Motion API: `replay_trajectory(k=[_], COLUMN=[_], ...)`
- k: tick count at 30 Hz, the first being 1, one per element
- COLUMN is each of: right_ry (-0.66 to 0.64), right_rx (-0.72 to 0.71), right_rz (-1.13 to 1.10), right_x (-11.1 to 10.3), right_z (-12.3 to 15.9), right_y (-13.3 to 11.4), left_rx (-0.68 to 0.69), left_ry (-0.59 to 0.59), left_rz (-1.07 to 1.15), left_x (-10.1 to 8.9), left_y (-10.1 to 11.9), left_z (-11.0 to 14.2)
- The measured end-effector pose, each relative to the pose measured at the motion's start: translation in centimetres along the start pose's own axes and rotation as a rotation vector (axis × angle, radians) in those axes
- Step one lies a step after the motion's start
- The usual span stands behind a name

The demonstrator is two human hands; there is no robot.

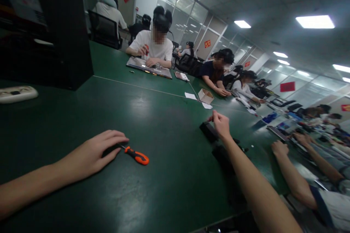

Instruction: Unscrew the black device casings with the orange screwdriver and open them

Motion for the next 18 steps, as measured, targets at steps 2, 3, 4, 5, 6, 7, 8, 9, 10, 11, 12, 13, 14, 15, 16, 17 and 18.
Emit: replay_trajectory(k=[2, 3, 4, 5, 6, 7, 8, 9, 10, 11, 12, 13, 14, 15, 16, 17, 18], right_ry=[0.012, -0.002, -0.026, -0.065, -0.123, -0.190, -0.266, -0.336, -0.387, -0.421, -0.438, -0.445, -0.449, -0.463, -0.488, -0.513, -0.532], right_rx=[0.017, 0.023, 0.029, 0.027, 0.018, 0.018, 0.018, 0.022, 0.029, 0.033, 0.029, 0.014, -0.013, -0.052, -0.101, -0.147, -0.191], right_rz=[0.008, 0.021, 0.042, 0.067, 0.112, 0.153, 0.188, 0.221, 0.246, 0.263, 0.272, 0.270, 0.257, 0.234, 0.203, 0.174, 0.151], right_x=[-2.5, -3.6, -4.6, -5.4, -5.9, -6.1, -6.0, -5.7, -5.3, -4.9, -4.3, -3.7, -3.0, -2.2, -1.2, -0.2, 0.9], right_z=[2.3, 3.7, 5.4, 7.1, 8.8, 10.5, 12.0, 13.4, 14.5, 15.4, 15.9, 16.2, 16.3, 16.3, 16.2, 16.0, 15.8], right_y=[0.1, 0.2, 0.6, 1.0, 1.5, 2.0, 2.6, 3.0, 3.2, 3.0, 2.5, 1.5, 0.1, -1.7, -3.9, -6.2, -8.8], left_rx=[0.002, 0.005, 0.009, 0.013, 0.018, 0.024, 0.031, 0.037, 0.043, 0.048, 0.050, 0.045, 0.035, 0.016, -0.008, -0.037, -0.061], left_ry=[-0.014, -0.023, -0.032, -0.037, -0.040, -0.040, -0.038, -0.032, -0.024, -0.013, 0.000, 0.016, 0.034, 0.056, 0.082, 0.113, 0.146], left_rz=[-0.078, -0.102, -0.118, -0.127, -0.132, -0.134, -0.136, -0.139, -0.143, -0.145, -0.142, -0.134, -0.117, -0.090, -0.057, -0.020, 0.020], left_x=[0.0, 0.0, 0.0, -0.1, -0.1, -0.2, -0.2, -0.2, -0.3, -0.4, -0.4, -0.5, -0.7, -0.8, -1.0, -1.3, -1.5], left_y=[0.1, 0.1, 0.1, 0.2, 0.2, 0.2, 0.2, 0.2, 0.3, 0.3, 0.4, 0.5, 0.6, 0.7, 0.8, 0.9, 1.0], left_z=[0.1, 0.1, 0.1, 0.0, 0.0, -0.1, -0.1, -0.1, -0.1, -0.1, -0.1, -0.1, 0.0, 0.0, 0.1, 0.2, 0.2])
Point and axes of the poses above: each hand's wrist, its own z-axis away from the middle knuckle, its own x-axis out of the palm, y = z × x, the point moved 4 cm from there along -z, towards the middle knuckle, and after that the axes turned 10 degrees about -y, right-handed, at the moved point
